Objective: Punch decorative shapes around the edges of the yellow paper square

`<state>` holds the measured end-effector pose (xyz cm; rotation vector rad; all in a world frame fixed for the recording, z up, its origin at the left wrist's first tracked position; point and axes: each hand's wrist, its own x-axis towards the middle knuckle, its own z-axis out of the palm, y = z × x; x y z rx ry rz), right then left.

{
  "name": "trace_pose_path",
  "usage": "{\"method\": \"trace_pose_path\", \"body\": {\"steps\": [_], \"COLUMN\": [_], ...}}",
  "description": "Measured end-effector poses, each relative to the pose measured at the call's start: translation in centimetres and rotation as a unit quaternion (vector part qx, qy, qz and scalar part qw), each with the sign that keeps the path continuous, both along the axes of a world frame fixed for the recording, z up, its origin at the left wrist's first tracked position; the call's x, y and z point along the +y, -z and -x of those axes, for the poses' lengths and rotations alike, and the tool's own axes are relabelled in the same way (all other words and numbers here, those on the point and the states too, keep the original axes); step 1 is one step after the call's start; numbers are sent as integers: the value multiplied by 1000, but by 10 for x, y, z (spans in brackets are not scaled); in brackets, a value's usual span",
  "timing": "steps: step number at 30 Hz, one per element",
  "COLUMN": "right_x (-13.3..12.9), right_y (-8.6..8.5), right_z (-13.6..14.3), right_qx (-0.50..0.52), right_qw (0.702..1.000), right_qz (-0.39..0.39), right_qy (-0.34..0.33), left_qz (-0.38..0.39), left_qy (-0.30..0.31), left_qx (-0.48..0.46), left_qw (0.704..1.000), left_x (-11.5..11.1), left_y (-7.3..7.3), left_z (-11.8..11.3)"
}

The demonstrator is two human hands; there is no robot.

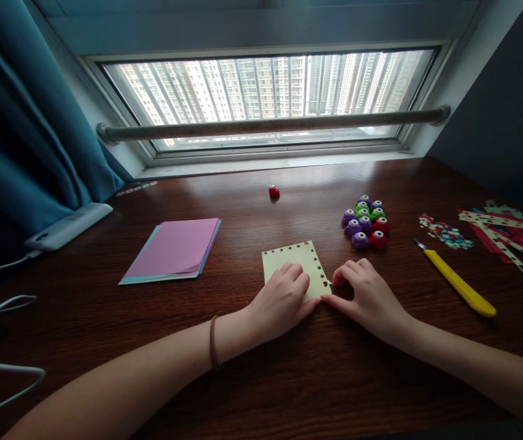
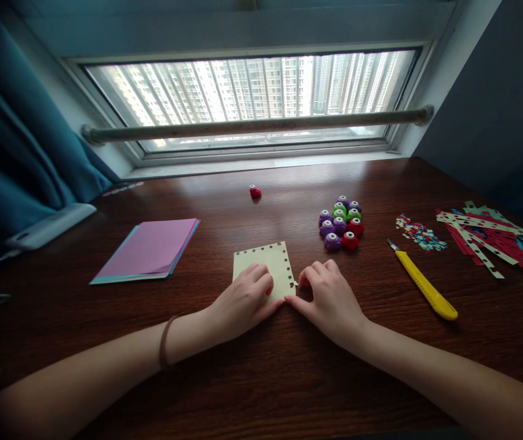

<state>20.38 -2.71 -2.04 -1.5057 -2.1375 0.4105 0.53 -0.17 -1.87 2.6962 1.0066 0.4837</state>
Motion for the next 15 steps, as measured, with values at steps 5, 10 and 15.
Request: {"method": "trace_pose_path", "body": {"steps": [5, 10, 15], "right_x": [2, 3, 0], "right_y": [2, -2, -8], "right_z": [1, 0, -7], "right_qx": [57, 92, 48], "right_qw": [998, 989, 950], "right_qz": [0, -106, -291], "right_qy": [-40, -42, -100], "left_qz": [-23, 21, 341], "left_qy": [13, -7, -11], "left_qx": [18, -79, -273], "left_qw": [999, 997, 900], "left_x": [1, -3, -6], "left_y": [-1, -5, -10], "left_z": [0, 4, -2]}}
